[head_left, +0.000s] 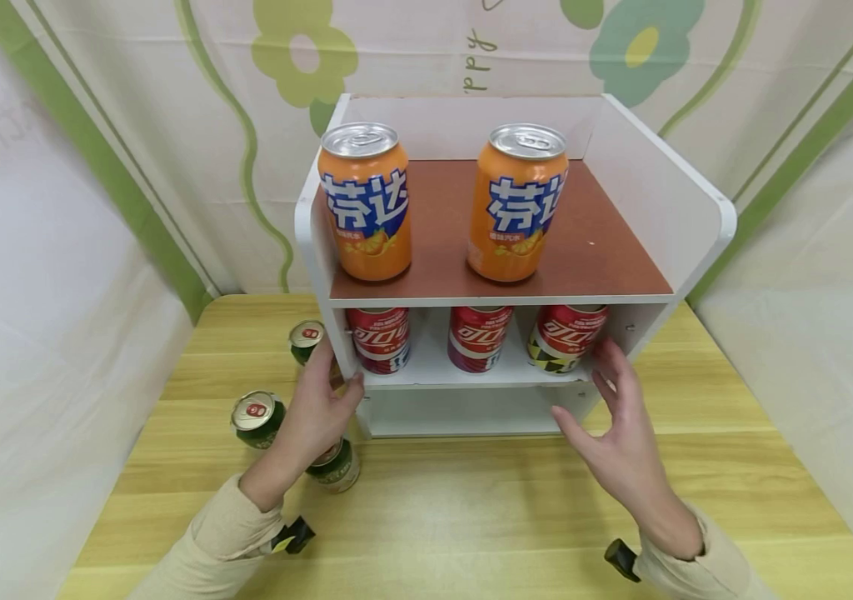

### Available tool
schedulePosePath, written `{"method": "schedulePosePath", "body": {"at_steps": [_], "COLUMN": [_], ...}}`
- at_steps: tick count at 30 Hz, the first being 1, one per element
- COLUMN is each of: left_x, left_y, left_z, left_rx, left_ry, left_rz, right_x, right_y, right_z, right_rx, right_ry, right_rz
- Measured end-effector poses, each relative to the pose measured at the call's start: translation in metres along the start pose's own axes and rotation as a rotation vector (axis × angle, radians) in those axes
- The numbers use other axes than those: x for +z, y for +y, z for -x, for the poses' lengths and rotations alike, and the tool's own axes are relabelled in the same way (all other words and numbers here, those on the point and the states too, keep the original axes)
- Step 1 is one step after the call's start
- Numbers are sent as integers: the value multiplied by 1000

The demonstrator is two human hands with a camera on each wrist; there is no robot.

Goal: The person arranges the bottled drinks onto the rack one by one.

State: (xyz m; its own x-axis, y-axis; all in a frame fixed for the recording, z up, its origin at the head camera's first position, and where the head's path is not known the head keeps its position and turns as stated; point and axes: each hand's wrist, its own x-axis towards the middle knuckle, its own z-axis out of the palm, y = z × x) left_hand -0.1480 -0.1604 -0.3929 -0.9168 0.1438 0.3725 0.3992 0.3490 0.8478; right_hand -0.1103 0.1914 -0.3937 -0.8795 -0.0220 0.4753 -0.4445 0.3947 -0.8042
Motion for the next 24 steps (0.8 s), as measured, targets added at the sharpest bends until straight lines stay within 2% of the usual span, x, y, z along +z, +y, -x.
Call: {"method": "schedulePosePath", "body": {"at_steps": [6,16,20,24], "left_x": [0,0,-1,-1], "left_y": [-1,-1,-1,-1], "left_z": [-1,0,0,0], "left_rx": [13,9,6,8], "left_ry": [4,6,8,6], "left_rz": [9,9,3,-4], "right_x": [-6,-15,-20,-25], "right_y": [-1,4,10,17], "right_z": [4,9,9,8], "right_rx": [-38,-52,-25,41], "right_ry": [52,124,179,230], "right_rz": [-44,-66,-56,-22]}}
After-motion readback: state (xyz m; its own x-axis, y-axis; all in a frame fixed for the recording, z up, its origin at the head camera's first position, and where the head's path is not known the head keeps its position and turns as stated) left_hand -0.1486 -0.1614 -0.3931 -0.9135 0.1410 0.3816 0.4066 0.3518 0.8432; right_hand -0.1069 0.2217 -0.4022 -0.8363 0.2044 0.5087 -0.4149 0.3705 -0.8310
